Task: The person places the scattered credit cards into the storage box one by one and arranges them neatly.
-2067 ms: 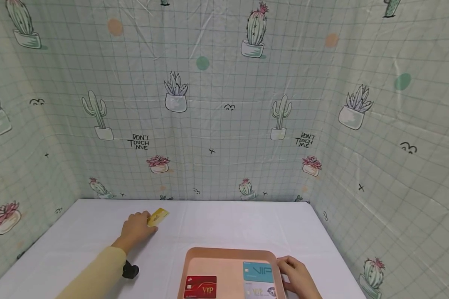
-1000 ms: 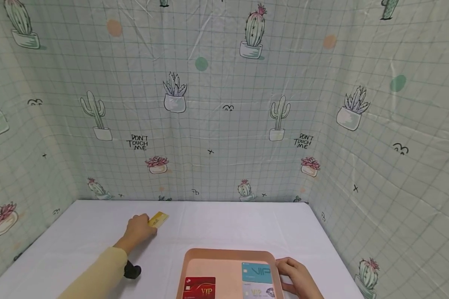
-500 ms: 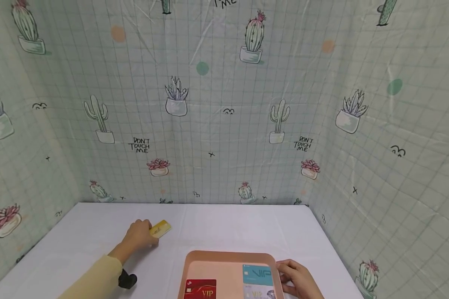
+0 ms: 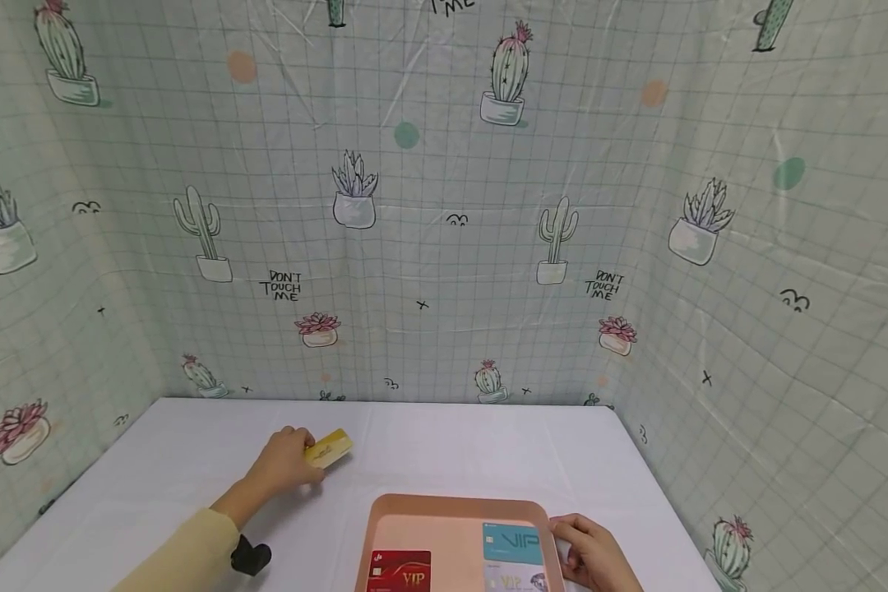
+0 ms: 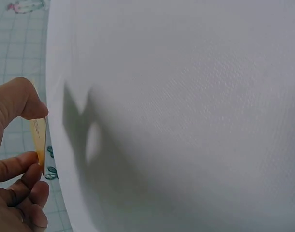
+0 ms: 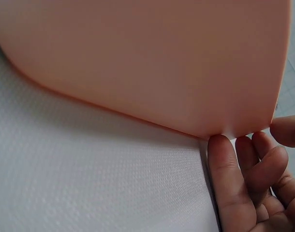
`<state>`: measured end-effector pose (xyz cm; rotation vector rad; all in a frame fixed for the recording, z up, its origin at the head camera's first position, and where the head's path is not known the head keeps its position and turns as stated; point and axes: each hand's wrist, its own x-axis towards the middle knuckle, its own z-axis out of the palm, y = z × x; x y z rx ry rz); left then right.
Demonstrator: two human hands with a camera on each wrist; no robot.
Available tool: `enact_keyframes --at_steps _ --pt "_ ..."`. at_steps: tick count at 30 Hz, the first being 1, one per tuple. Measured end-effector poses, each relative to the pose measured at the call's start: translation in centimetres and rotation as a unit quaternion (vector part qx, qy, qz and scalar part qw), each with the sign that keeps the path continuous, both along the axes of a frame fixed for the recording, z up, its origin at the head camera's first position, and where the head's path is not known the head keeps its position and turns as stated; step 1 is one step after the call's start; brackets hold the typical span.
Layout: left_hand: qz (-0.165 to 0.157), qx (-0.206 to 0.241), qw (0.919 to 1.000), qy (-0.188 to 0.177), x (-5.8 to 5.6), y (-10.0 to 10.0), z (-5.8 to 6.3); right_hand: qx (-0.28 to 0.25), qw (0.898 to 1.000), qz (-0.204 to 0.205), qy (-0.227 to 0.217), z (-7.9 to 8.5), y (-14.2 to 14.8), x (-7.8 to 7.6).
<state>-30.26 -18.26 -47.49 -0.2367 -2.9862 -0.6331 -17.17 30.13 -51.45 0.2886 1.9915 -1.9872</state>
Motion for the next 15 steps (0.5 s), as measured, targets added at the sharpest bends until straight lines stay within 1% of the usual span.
enact_keyframes --at_steps 8,11,15 --pt "-0.029 0.028 0.9992 0.004 1.0 1.6 1.4 0.0 1.0 0.001 -0.006 0.1 0.0 -0.1" --pt "-0.047 0.041 0.998 0.012 1.6 2.4 1.9 0.0 1.0 -0.004 -0.012 0.1 -0.1 -0.1" --pt "-0.077 0.054 0.9953 0.022 2.5 3.6 2.6 -0.003 1.0 -0.01 -0.014 0.1 -0.2 -0.2"
